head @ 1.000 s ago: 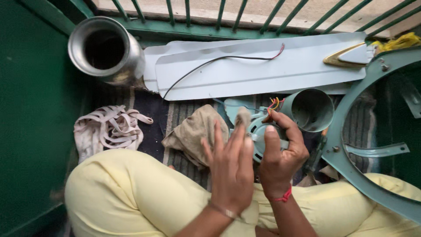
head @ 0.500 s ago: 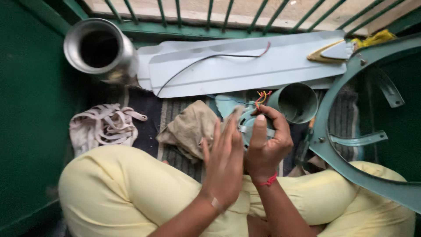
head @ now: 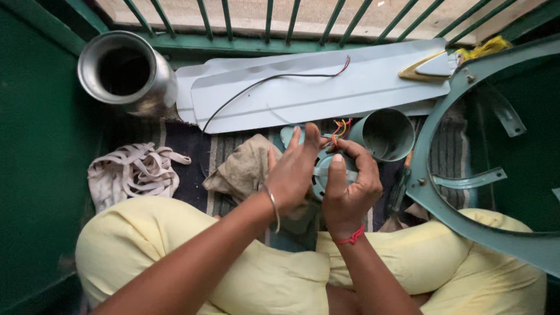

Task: The person sits on a mat and works on a ceiling fan motor, stripping and twisting wires, then wiping the motor housing with a cloth. The person handles the motor and wires throughout the clip.

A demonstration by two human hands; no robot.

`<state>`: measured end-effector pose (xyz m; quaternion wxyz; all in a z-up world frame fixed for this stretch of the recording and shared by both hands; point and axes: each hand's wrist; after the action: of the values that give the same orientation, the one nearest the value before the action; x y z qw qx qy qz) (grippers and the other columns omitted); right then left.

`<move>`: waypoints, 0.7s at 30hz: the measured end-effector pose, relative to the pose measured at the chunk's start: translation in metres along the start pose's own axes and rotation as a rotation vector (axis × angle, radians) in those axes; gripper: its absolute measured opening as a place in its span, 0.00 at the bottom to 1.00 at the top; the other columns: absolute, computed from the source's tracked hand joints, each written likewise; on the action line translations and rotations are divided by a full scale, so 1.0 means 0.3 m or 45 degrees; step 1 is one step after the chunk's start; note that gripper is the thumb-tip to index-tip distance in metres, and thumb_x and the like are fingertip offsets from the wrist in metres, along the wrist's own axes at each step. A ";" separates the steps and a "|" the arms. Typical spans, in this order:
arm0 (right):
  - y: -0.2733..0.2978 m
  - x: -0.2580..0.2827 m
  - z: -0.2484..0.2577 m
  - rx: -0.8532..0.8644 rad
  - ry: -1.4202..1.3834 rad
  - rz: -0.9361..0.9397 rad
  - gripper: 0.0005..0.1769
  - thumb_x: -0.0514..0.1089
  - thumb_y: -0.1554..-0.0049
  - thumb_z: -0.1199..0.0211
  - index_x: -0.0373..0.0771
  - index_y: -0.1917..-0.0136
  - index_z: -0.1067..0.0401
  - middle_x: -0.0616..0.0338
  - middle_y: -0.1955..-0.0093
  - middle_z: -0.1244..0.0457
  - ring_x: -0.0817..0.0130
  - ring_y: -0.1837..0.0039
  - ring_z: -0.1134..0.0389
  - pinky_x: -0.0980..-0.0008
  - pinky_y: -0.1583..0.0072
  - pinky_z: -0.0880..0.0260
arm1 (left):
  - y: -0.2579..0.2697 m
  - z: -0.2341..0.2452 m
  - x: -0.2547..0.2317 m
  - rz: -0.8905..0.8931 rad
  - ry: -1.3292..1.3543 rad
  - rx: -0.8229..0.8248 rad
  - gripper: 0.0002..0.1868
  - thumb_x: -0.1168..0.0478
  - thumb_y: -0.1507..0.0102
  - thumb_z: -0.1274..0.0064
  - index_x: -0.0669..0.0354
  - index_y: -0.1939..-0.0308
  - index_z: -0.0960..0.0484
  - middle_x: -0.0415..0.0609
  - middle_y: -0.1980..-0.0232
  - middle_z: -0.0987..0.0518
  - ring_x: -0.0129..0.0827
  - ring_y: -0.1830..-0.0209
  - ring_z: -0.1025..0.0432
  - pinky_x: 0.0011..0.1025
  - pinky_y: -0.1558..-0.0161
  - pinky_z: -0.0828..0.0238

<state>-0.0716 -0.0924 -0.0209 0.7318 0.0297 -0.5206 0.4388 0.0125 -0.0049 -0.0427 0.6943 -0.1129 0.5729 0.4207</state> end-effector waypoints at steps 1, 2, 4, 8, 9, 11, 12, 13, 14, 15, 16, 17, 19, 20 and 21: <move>0.003 0.001 0.001 0.009 -0.013 -0.015 0.15 0.47 0.37 0.42 0.35 0.44 0.25 0.51 0.46 0.30 0.56 0.43 0.28 0.61 0.38 0.29 | 0.035 0.004 -0.014 -0.042 -0.033 -0.030 0.46 0.31 0.32 0.93 0.48 0.27 0.30 0.51 0.23 0.33 0.53 0.15 0.62 0.74 0.31 0.82; -0.001 0.000 0.002 0.009 0.024 0.000 0.15 0.47 0.36 0.42 0.35 0.44 0.24 0.51 0.46 0.30 0.56 0.42 0.28 0.61 0.37 0.29 | 0.074 0.005 -0.028 -0.091 -0.065 -0.061 0.46 0.30 0.33 0.93 0.49 0.27 0.32 0.51 0.23 0.34 0.54 0.16 0.61 0.73 0.31 0.80; -0.012 -0.004 0.005 0.008 0.097 0.032 0.15 0.47 0.36 0.42 0.35 0.44 0.24 0.51 0.45 0.30 0.54 0.42 0.28 0.60 0.37 0.30 | 0.146 -0.003 -0.054 -0.137 -0.112 -0.149 0.45 0.30 0.33 0.91 0.52 0.27 0.35 0.52 0.23 0.34 0.53 0.18 0.59 0.70 0.31 0.79; -0.019 -0.009 0.011 0.082 0.069 0.014 0.15 0.47 0.38 0.43 0.35 0.44 0.24 0.51 0.46 0.30 0.54 0.42 0.29 0.60 0.37 0.30 | 0.197 -0.010 -0.073 -0.154 -0.147 -0.307 0.41 0.33 0.29 0.87 0.54 0.28 0.33 0.54 0.25 0.32 0.52 0.17 0.54 0.66 0.28 0.78; -0.022 -0.012 0.014 0.101 0.062 0.023 0.15 0.46 0.38 0.42 0.35 0.44 0.24 0.51 0.46 0.30 0.54 0.42 0.29 0.60 0.37 0.30 | 0.186 -0.007 -0.074 -0.170 -0.149 -0.328 0.40 0.33 0.28 0.87 0.54 0.29 0.32 0.54 0.26 0.30 0.52 0.17 0.53 0.66 0.27 0.77; -0.033 -0.017 0.029 0.158 0.043 0.046 0.16 0.46 0.39 0.42 0.35 0.44 0.25 0.51 0.45 0.30 0.54 0.42 0.29 0.60 0.37 0.31 | 0.137 0.009 -0.074 -0.219 -0.202 -0.284 0.42 0.33 0.30 0.90 0.54 0.35 0.28 0.52 0.32 0.26 0.55 0.20 0.51 0.67 0.30 0.75; -0.040 -0.017 0.037 0.199 0.025 0.059 0.16 0.45 0.40 0.42 0.34 0.43 0.25 0.51 0.44 0.30 0.54 0.41 0.29 0.60 0.37 0.31 | 0.110 0.020 -0.072 -0.241 -0.229 -0.263 0.43 0.34 0.31 0.92 0.55 0.37 0.25 0.52 0.35 0.24 0.57 0.22 0.50 0.67 0.32 0.74; -0.052 -0.016 0.046 0.240 0.007 0.071 0.16 0.45 0.40 0.42 0.34 0.43 0.25 0.51 0.44 0.30 0.54 0.41 0.28 0.60 0.36 0.31 | 0.085 0.031 -0.070 -0.154 -0.118 -0.235 0.43 0.34 0.31 0.90 0.55 0.40 0.23 0.51 0.36 0.23 0.54 0.25 0.44 0.65 0.30 0.72; -0.073 -0.016 0.062 0.366 -0.039 0.034 0.17 0.45 0.41 0.42 0.35 0.42 0.25 0.51 0.44 0.31 0.55 0.42 0.28 0.61 0.37 0.30 | 0.058 0.043 -0.067 -0.068 -0.008 -0.209 0.43 0.33 0.32 0.89 0.54 0.42 0.21 0.51 0.38 0.22 0.50 0.28 0.38 0.62 0.28 0.70; -0.101 -0.017 0.081 0.491 -0.084 -0.002 0.17 0.45 0.42 0.41 0.35 0.41 0.26 0.51 0.44 0.31 0.57 0.42 0.27 0.62 0.38 0.29 | 0.045 0.051 -0.064 0.018 0.101 -0.183 0.43 0.33 0.33 0.87 0.54 0.44 0.19 0.50 0.40 0.21 0.46 0.32 0.32 0.59 0.26 0.68; -0.129 -0.016 0.094 0.618 -0.134 -0.035 0.18 0.45 0.42 0.41 0.36 0.41 0.26 0.51 0.44 0.32 0.58 0.42 0.27 0.63 0.38 0.29 | 0.044 0.056 -0.060 0.000 0.106 -0.202 0.41 0.35 0.32 0.86 0.55 0.45 0.19 0.51 0.41 0.20 0.46 0.33 0.31 0.56 0.26 0.63; -0.153 -0.013 0.105 0.641 -0.105 0.106 0.21 0.43 0.43 0.40 0.34 0.38 0.29 0.46 0.39 0.34 0.53 0.38 0.30 0.60 0.36 0.32 | 0.050 0.060 -0.057 -0.017 0.111 -0.221 0.39 0.36 0.31 0.84 0.55 0.45 0.19 0.51 0.43 0.19 0.45 0.35 0.30 0.53 0.26 0.59; -0.173 0.001 0.124 0.697 -0.046 0.376 0.28 0.40 0.45 0.38 0.29 0.32 0.34 0.36 0.29 0.40 0.44 0.29 0.38 0.56 0.30 0.39 | 0.098 0.056 -0.051 -0.053 0.046 -0.279 0.34 0.38 0.30 0.75 0.56 0.46 0.19 0.54 0.43 0.19 0.45 0.35 0.30 0.48 0.28 0.50; -0.161 0.017 0.126 0.627 0.012 0.303 0.30 0.41 0.43 0.36 0.28 0.30 0.36 0.36 0.28 0.41 0.45 0.27 0.38 0.57 0.29 0.40 | 0.128 0.052 -0.054 -0.087 -0.024 -0.317 0.30 0.40 0.30 0.67 0.57 0.45 0.18 0.56 0.42 0.20 0.47 0.34 0.31 0.47 0.31 0.46; -0.141 0.035 0.125 0.556 0.069 0.230 0.32 0.41 0.42 0.34 0.28 0.28 0.37 0.36 0.27 0.42 0.45 0.26 0.39 0.58 0.28 0.41 | 0.157 0.050 -0.059 -0.121 -0.095 -0.354 0.28 0.41 0.31 0.60 0.58 0.45 0.18 0.58 0.40 0.21 0.48 0.33 0.32 0.45 0.33 0.42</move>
<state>-0.0700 -0.1306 0.0220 0.6797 0.1288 -0.3941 0.6051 -0.0104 0.0258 -0.0068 0.7119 -0.2194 0.4770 0.4664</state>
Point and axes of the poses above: each hand's wrist, its own y-axis away from the middle knuckle, its own z-axis out of the back of the hand, x = y × z
